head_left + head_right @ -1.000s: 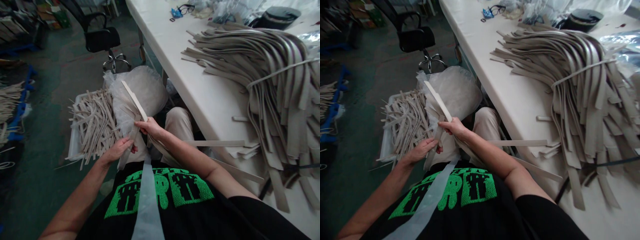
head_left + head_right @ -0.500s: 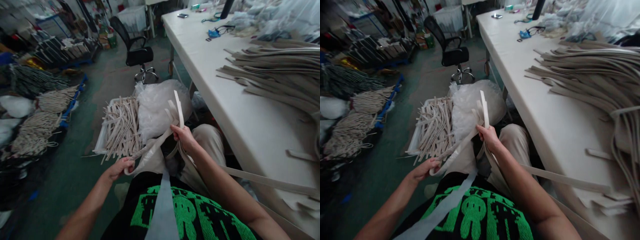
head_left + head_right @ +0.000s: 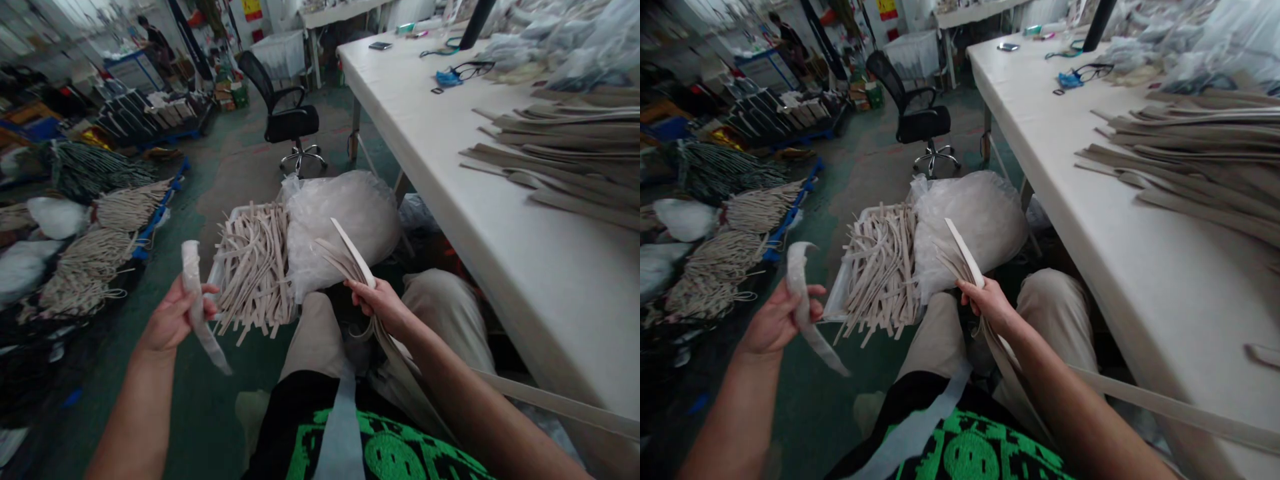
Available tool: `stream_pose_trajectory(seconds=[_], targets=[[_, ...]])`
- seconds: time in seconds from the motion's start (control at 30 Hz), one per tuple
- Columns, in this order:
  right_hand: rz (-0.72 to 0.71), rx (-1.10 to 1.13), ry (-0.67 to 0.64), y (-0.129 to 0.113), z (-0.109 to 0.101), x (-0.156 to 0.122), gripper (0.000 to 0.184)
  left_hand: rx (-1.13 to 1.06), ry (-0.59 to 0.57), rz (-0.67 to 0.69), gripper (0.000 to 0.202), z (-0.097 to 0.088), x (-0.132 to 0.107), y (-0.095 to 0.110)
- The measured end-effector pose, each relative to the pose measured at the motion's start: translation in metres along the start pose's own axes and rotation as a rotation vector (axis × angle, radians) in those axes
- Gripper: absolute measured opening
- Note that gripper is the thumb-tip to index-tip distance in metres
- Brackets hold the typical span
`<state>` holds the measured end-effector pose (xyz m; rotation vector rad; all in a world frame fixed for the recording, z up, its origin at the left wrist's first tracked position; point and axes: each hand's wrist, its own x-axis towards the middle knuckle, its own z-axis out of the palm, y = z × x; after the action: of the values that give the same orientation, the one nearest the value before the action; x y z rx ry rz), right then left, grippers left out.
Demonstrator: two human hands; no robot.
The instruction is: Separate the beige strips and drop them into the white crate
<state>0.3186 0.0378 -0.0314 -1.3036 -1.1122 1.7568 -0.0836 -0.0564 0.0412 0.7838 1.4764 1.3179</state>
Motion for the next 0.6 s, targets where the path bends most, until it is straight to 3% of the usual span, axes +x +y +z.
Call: stream_pose_trajectory(seconds=[0.1, 0.17, 0.27, 0.33, 0.43, 0.6], targets=[[0.03, -0.01, 0.006, 0.0, -0.001, -0.001, 0.044, 0.147, -0.035, 0.001, 0.065, 0.001, 0.067, 0.006], [0.052, -0.02, 0.014, 0.0, -0.001, -0.001, 0.045, 0.234, -0.055, 0.0, 0.067, 0.002, 0.116, -0.003], [0.101, -0.054, 0.022, 0.0, -0.001, 0.0, 0.048, 0.405, -0.031, -0.032, 0.062, 0.008, 0.185, -0.034], [0.145, -0.081, 0.011, -0.001, -0.001, 0.002, 0.05, 0.635, 0.036, -0.1, 0.057, 0.013, 0.223, -0.062], [0.194, -0.116, 0.001, -0.002, -0.002, 0.005, 0.055, 0.903, 0.167, -0.195, 0.047, 0.016, 0.261, -0.106], [0.277, -0.12, 0.058, -0.003, -0.011, 0.007, 0.066, 1.018, 0.302, -0.189, 0.044, -0.006, 0.284, -0.155]])
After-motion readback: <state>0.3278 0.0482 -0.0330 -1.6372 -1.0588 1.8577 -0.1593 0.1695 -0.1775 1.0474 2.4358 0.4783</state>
